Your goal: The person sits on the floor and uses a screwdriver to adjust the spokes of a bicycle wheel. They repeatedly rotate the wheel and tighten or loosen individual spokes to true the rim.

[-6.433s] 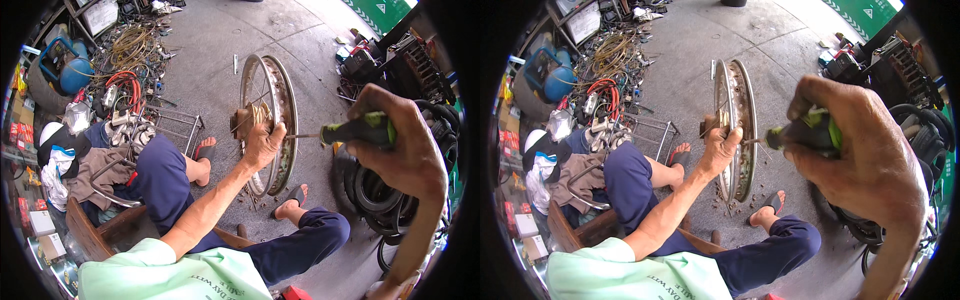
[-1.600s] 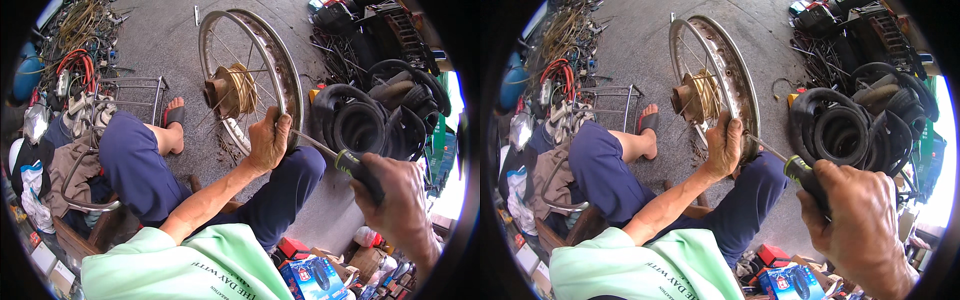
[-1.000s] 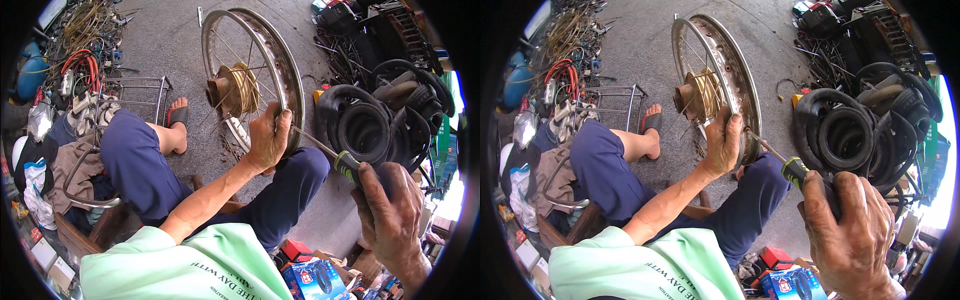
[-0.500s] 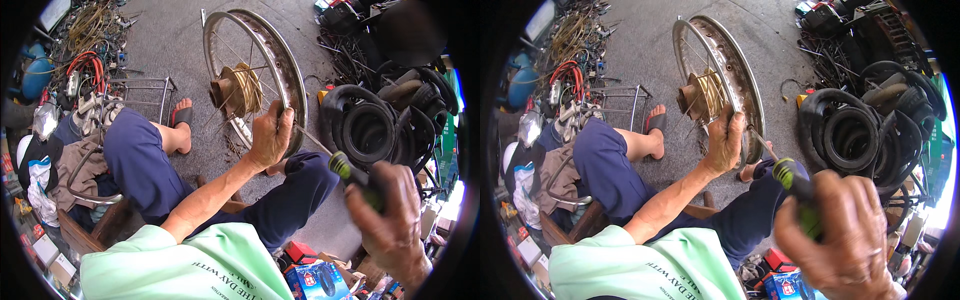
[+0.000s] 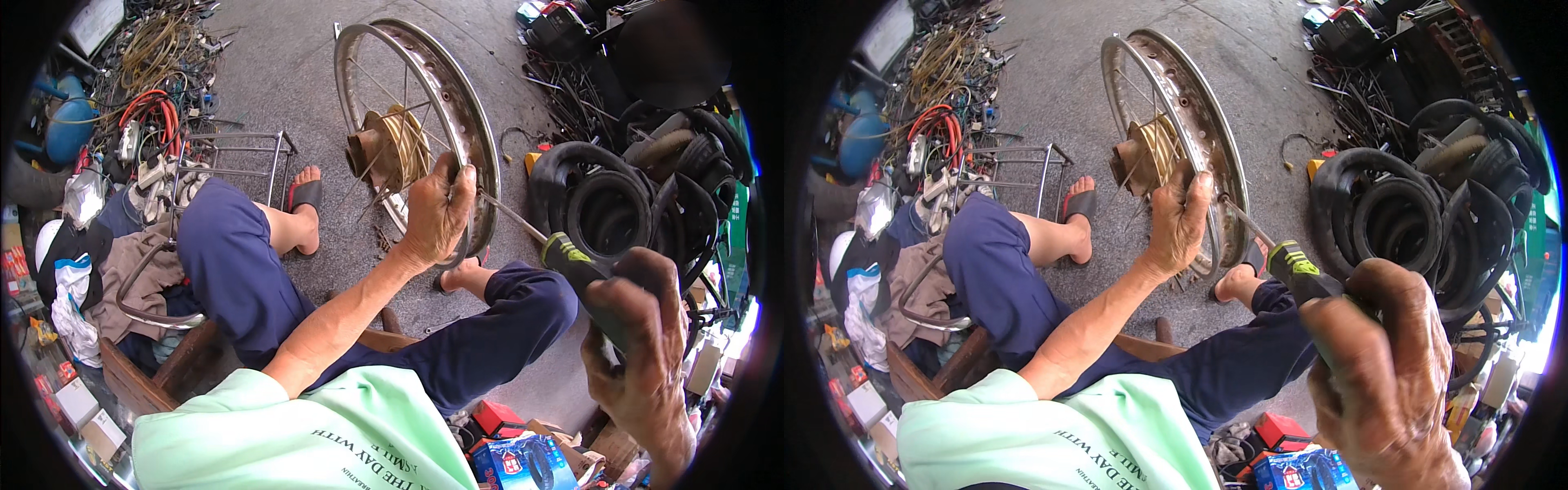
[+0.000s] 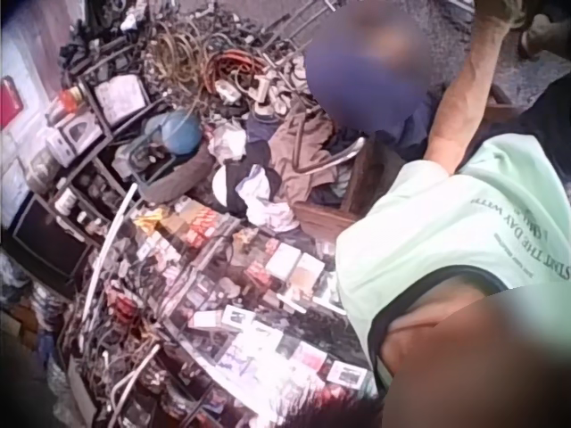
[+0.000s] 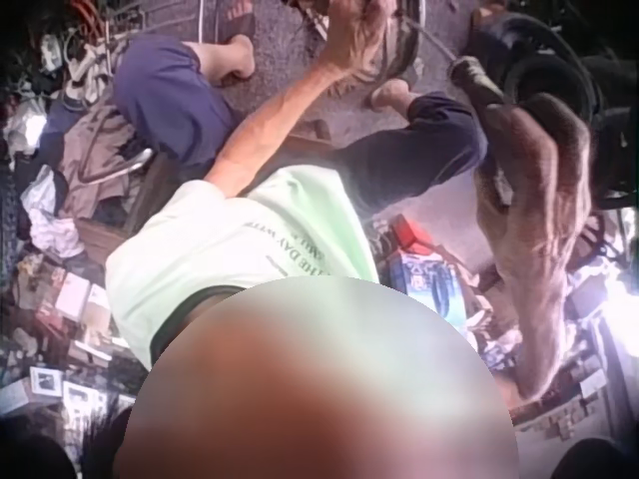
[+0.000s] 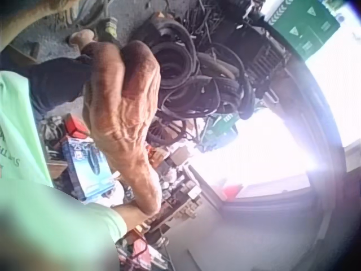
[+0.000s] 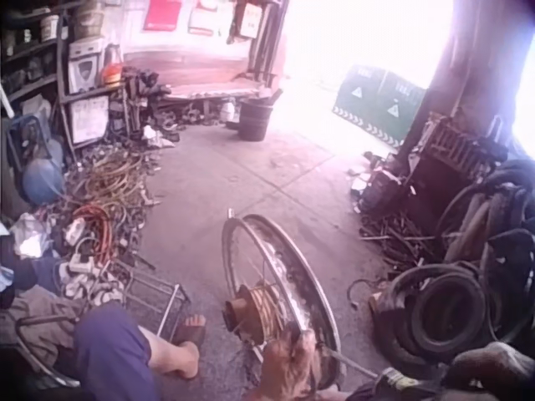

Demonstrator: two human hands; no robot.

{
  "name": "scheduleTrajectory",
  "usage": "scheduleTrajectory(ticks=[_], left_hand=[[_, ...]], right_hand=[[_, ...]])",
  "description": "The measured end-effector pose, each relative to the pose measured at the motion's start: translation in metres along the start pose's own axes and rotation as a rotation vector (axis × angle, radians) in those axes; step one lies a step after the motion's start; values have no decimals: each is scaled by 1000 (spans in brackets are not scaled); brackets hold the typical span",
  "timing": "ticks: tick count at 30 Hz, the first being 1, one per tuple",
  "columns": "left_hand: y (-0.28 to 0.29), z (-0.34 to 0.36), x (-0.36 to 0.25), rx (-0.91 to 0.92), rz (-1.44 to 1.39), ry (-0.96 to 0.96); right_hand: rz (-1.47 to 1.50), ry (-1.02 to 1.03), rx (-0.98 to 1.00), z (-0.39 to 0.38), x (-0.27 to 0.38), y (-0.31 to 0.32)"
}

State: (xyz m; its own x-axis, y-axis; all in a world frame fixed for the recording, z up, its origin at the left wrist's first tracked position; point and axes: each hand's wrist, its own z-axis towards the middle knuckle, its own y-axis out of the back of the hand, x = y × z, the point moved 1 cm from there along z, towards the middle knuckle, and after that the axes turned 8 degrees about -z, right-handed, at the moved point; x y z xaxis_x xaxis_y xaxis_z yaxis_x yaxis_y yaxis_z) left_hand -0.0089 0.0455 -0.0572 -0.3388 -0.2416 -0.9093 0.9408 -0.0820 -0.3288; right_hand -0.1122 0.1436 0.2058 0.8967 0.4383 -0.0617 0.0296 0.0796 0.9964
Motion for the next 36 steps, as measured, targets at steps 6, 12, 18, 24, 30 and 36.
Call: scheduleTrajectory(ticks=[6, 12, 18, 24, 30, 36], left_hand=[[4, 4, -5, 40, 13, 18], [13, 6, -15, 68, 240, 75], [16, 13, 1, 281, 698, -417], [28, 32, -9, 231, -155, 462], [30, 53, -16, 333, 172, 709], [29, 61, -26, 435, -77, 630]], right_hand=[[-4, -291, 96, -15, 0, -4], [-12, -9, -163, -6, -6, -13], [-54, 97, -364, -9, -2, -14], [45, 20, -265, -11, -10, -14], [-46, 113, -479, -4, -9, -14], [-38, 9, -255, -5, -4, -8]])
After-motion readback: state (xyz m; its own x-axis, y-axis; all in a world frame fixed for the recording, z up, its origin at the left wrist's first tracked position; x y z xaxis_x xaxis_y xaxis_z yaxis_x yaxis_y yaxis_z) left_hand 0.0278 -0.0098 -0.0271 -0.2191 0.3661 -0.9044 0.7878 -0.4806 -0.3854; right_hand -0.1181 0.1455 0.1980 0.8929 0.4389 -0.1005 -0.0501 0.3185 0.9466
